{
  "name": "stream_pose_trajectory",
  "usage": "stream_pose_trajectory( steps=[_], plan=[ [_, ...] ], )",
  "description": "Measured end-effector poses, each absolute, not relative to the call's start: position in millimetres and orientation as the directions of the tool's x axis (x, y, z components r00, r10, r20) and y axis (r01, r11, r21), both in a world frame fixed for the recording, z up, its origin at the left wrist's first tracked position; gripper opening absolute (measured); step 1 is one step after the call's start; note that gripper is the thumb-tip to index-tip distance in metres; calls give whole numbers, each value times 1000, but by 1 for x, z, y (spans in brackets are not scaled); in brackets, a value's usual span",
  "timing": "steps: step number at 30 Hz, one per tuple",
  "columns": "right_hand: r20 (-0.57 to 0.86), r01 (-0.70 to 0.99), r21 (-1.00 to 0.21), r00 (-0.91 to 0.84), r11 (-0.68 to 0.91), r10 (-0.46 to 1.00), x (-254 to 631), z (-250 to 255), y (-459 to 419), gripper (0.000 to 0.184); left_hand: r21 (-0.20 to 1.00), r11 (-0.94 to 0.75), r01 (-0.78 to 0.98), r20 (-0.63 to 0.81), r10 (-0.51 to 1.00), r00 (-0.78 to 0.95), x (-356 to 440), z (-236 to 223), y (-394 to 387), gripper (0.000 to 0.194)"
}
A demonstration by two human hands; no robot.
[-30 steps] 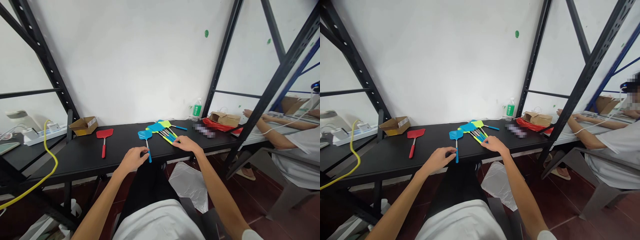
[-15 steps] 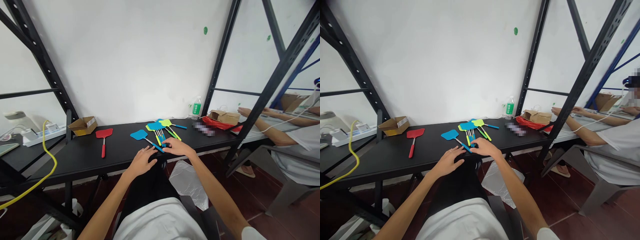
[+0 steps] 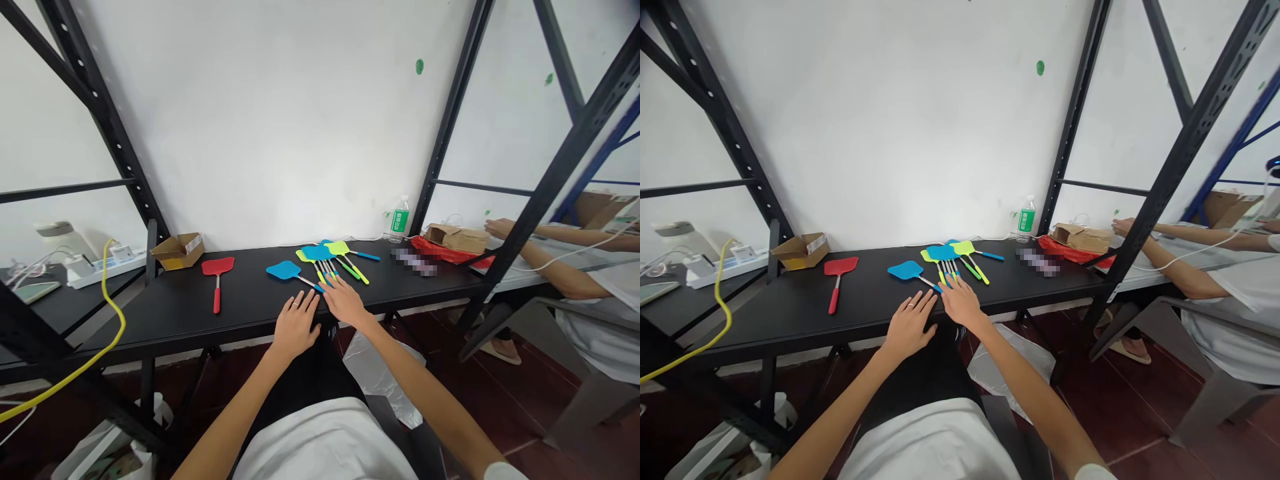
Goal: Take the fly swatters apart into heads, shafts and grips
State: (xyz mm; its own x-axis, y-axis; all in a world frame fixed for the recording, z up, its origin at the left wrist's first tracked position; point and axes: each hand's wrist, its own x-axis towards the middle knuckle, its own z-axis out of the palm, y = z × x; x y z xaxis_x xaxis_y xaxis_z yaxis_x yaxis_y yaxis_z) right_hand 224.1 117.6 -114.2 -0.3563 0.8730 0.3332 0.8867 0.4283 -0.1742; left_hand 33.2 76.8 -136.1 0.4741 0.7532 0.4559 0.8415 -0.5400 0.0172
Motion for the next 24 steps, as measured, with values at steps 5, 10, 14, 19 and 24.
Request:
stream_pose_trajectory(
  steps=[5, 10, 14, 19, 24],
  plan=[
    [311, 927, -211, -236, 309, 920, 244, -113, 131, 49, 5, -534, 846, 506, 731, 458, 35, -142, 76, 66],
    [303, 945, -238, -149, 226, 941, 260, -115, 141, 48, 12, -537, 843, 517, 725, 455, 34, -143, 76, 65],
    [321, 946, -245, -126, 211, 939, 261, -118, 140, 48, 27, -536, 844, 521, 728, 445, 35, -144, 76, 66],
    [407, 962, -241, -18, 126, 913, 257, -122, 139, 55, 13, -529, 849, 526, 725, 444, 35, -145, 77, 65],
    [346, 956, -254, -54, 149, 937, 258, -121, 139, 54, 9, -532, 847, 528, 722, 448, 35, -145, 77, 65]
  ],
)
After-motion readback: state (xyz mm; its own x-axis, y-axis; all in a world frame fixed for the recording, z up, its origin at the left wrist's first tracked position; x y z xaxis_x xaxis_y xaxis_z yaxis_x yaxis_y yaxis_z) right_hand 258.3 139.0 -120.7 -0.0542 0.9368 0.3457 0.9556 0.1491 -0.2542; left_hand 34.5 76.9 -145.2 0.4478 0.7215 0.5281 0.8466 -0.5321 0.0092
